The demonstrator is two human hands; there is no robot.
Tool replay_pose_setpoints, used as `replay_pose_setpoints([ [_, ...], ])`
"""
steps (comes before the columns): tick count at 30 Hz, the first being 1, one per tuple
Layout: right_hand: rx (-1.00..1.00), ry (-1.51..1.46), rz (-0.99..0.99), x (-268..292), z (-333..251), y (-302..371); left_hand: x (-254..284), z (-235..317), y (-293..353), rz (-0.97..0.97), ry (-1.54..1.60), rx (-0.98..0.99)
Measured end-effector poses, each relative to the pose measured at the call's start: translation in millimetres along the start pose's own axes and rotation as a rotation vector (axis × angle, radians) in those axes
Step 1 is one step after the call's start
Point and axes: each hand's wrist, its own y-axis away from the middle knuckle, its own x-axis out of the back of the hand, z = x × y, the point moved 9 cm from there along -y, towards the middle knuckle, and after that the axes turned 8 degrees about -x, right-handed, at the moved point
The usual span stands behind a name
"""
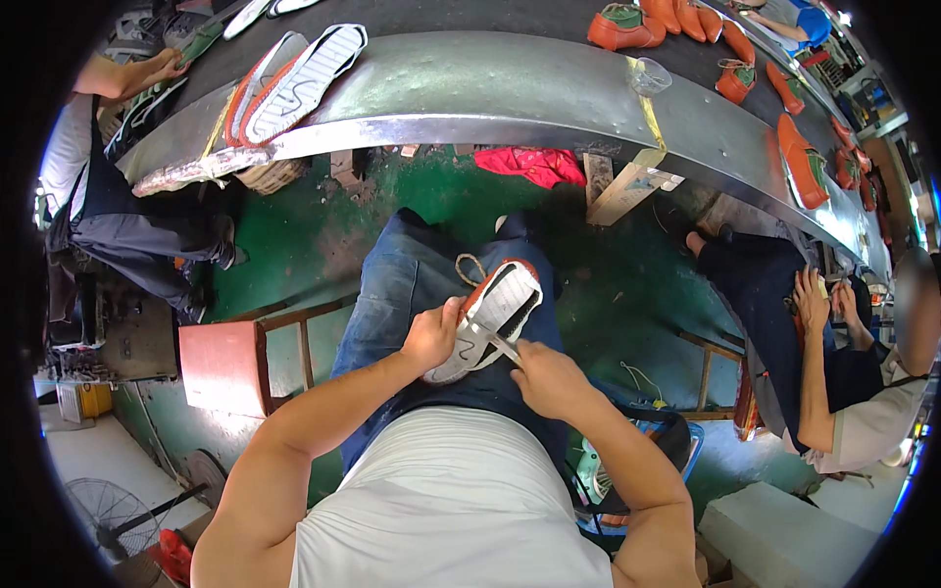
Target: Assembling shoes by pulling material over a last using pliers and placing them on a conveyor belt.
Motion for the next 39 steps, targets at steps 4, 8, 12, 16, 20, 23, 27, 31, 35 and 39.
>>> replay_pose_setpoints([
  [4,0.032,0.087,0.28,23,6,-8,4,16,3,0.073,-0.081,-0.241],
  [8,-0.109,0.034,0.231,5,34,-6,-9,45,14,-0.011,-0.373,-0.611],
  [12,-0.246,-0.247,-0.029,17,59,-8,-18,46,6,-0.212,-0.503,-0.581],
  [16,-0.136,-0.339,0.093,27,51,-14,-16,46,0,-0.32,-0.621,-0.516],
  [20,-0.061,-0.284,0.265,17,42,-33,-18,64,7,-0.443,-0.703,-0.482],
  [23,-0.103,-0.119,0.157,14,46,-39,3,54,20,-0.135,-0.176,-0.636],
  [27,-0.039,-0.139,0.157,14,31,-25,-11,-26,26,-0.146,0.037,-0.136],
  [31,0.055,-0.135,0.159,2,15,-12,-3,10,29,-0.335,0.049,-0.131],
  [35,0.024,-0.256,0.125,-10,41,-14,8,17,25,-0.51,-0.127,-0.107],
  [39,-0.076,-0.755,0.304,-20,77,14,53,85,32,-0.467,-0.375,-0.335],
])
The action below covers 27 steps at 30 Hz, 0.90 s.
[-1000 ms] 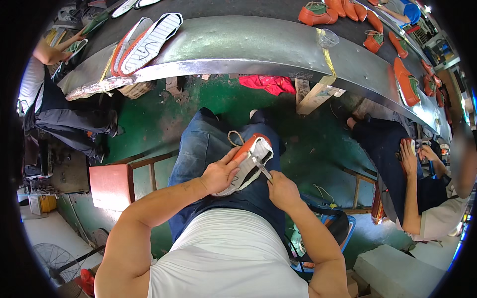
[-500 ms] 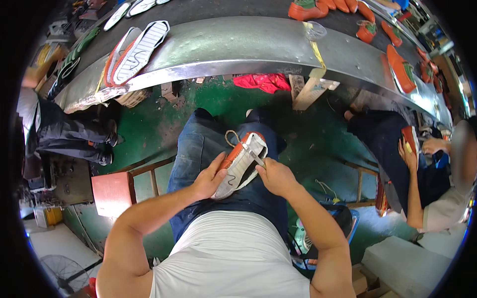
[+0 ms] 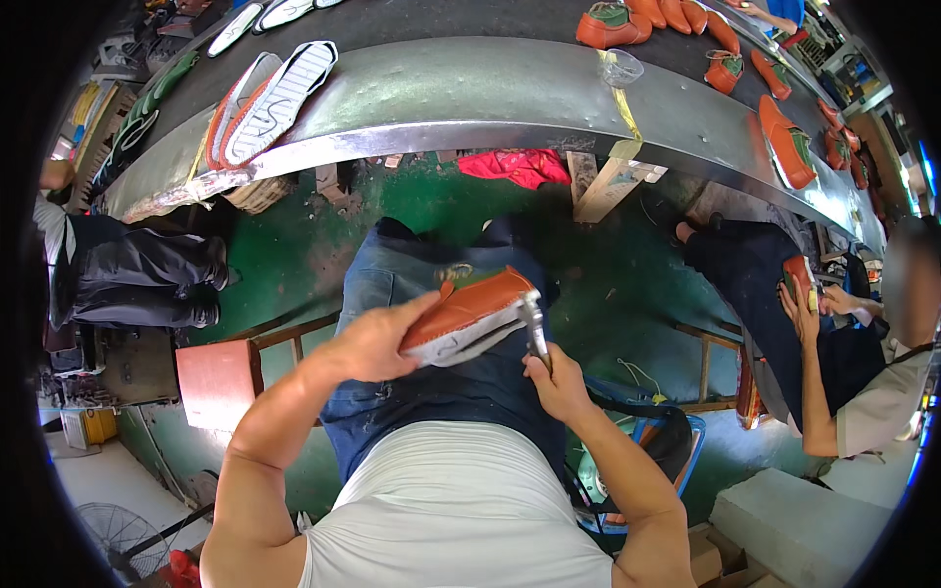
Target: Assembling shoes by pulling material over a last using pliers and placing them on a conveyor belt.
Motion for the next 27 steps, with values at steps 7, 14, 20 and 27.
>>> replay_pose_setpoints([
  [7,-0.001,-0.356,0.145,6,32,13,104,100,-8,0.434,0.212,-0.458],
  [14,-0.214,0.06,-0.044,17,0,5,-51,-74,-100,0.35,0.587,-0.154],
  [20,-0.062,0.423,-0.364,-8,-49,7,-42,-48,-22,0.437,0.203,0.183],
  [27,-0.327,0.667,-0.653,-17,-98,-21,-41,-2,-22,0.546,-0.17,-0.053],
])
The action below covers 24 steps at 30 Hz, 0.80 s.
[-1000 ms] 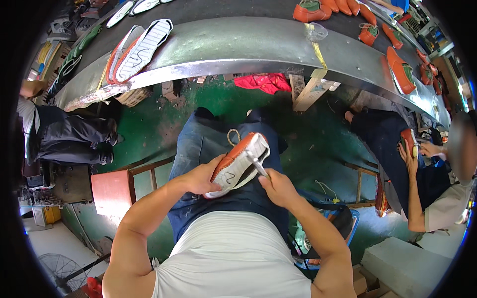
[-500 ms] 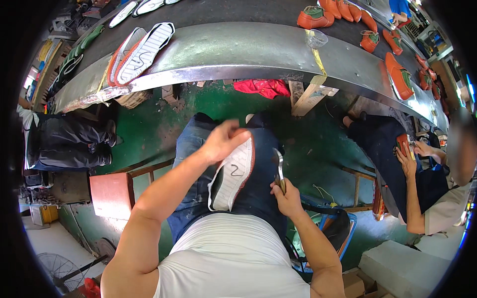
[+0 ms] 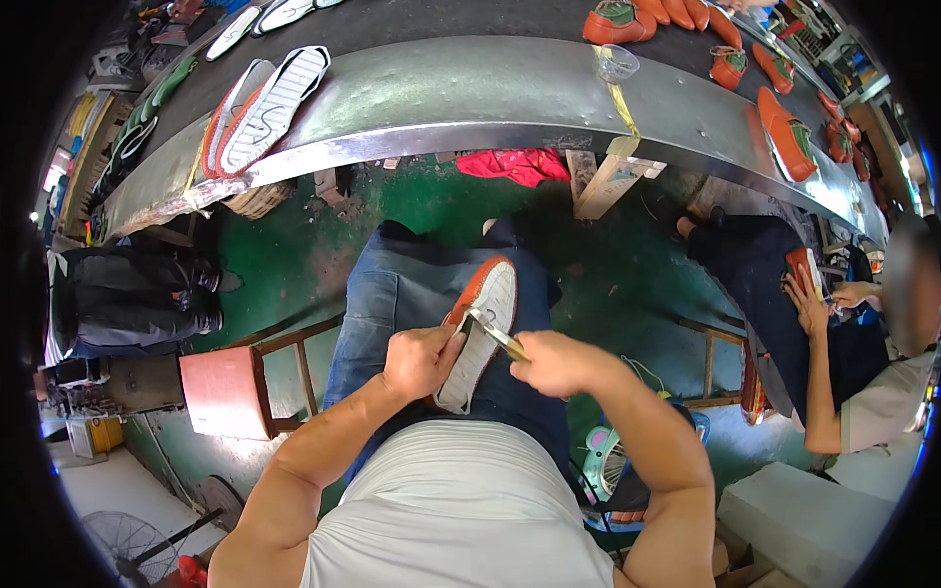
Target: Assembling shoes by pulling material over a last using pliers and placing them on a conveyor belt.
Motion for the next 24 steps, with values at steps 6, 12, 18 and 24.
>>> replay_pose_setpoints([
  [6,0.174,0.139,0.271,-7,2,-32,-72,-88,6,0.228,1.107,0.565],
  [12,0.125,-0.353,0.506,-58,24,-44,-79,-68,-11,0.067,1.523,0.506],
  [18,0.058,-0.709,0.212,-78,47,-59,-90,-72,-22,-0.095,1.436,0.555],
  [24,0.04,-1.114,-0.185,-51,71,-25,-85,-56,-27,-0.098,1.3,0.649],
])
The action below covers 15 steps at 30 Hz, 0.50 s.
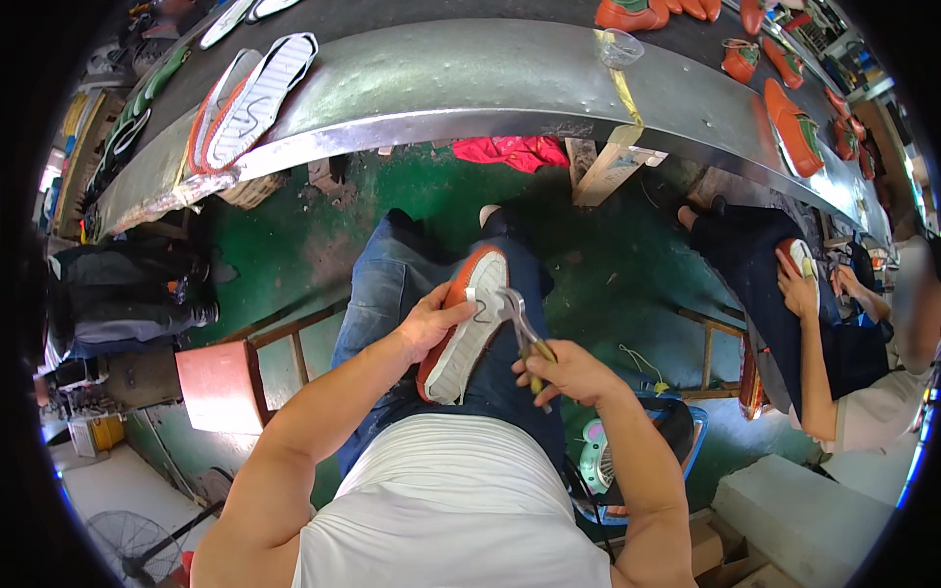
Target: Assembling shoes by pulling material over a last using pliers and placing them on a conveyor belt.
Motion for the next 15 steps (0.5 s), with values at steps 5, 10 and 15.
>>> replay_pose_setpoints([
  [5,0.601,0.651,0.456,-13,-72,13,4,3,0,0.137,-0.356,-0.029],
  [10,0.205,0.811,0.49,20,-60,-11,6,16,1,0.128,-0.52,0.013],
  [15,0.118,0.672,0.345,8,-35,25,10,5,-2,0.026,-0.315,0.1],
])
